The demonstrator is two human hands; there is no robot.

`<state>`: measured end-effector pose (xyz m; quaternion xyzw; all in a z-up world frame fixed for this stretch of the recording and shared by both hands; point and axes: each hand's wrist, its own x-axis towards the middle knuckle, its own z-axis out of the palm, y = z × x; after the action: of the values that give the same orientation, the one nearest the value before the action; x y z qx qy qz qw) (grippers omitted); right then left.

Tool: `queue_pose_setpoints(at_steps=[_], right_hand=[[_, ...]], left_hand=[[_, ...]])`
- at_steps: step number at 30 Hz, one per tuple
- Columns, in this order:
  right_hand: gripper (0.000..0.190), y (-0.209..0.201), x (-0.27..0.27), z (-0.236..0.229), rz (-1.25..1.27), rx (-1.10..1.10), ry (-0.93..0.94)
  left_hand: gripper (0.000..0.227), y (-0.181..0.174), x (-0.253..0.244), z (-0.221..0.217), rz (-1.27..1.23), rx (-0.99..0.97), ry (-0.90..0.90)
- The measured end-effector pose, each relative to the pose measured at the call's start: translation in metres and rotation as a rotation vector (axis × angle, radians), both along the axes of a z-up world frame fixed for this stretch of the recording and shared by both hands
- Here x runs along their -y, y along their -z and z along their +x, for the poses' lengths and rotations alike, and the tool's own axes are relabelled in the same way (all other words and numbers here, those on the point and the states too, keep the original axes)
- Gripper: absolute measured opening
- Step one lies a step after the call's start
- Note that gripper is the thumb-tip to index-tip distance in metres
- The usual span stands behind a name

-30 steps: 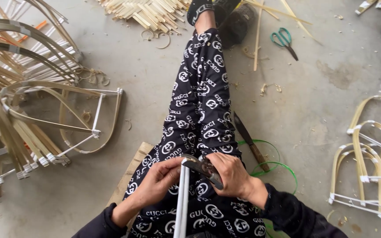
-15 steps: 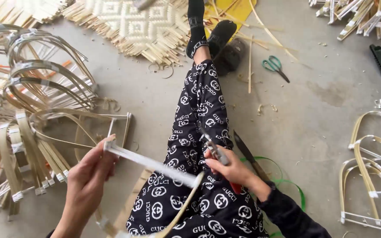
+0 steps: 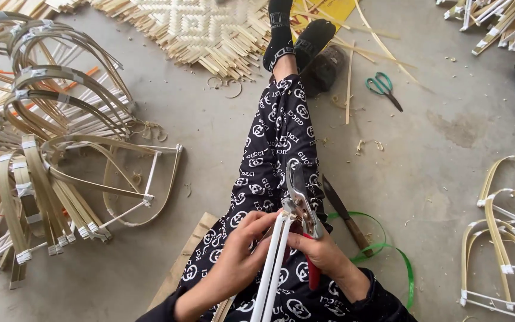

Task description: Assembling and trimming bamboo frames for lanterns or decorative furniture components using a knife and clippers.

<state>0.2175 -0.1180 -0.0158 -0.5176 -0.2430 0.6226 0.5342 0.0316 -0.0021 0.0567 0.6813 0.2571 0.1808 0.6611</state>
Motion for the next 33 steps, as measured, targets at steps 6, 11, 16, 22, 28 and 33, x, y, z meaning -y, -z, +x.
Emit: queue_pose_setpoints(at_steps=[6,11,16,22,28,33], right_hand=[[0.055,-0.044,0.009,0.023,0.021,0.647,-0.052],[0.063,-0.057,0.023,0.034,0.223,1.011,0.250],[0.079,-0.038,0.017,0.010,-0.007,1.373,-0.279],[0.113,-0.013,0.015,-0.013,0.393,1.545,-0.266],[0.094,-0.056,0.030,-0.011,0.080,0.315,-0.295],[0.074,-0.036,0.073,-0.010,0.159,0.330,-0.266]], left_hand=[[0.029,0.066,-0.002,0.011,-0.348,0.181,-0.054],[0.033,0.059,-0.006,-0.001,-0.388,0.237,-0.053],[0.033,0.062,-0.002,-0.003,-0.232,0.150,-0.084],[0.043,0.093,-0.065,-0.021,-0.585,0.355,-0.488],[0.049,0.081,-0.074,-0.022,-0.694,0.375,-0.574],[0.046,0.104,-0.063,-0.010,-0.807,0.408,-0.473]])
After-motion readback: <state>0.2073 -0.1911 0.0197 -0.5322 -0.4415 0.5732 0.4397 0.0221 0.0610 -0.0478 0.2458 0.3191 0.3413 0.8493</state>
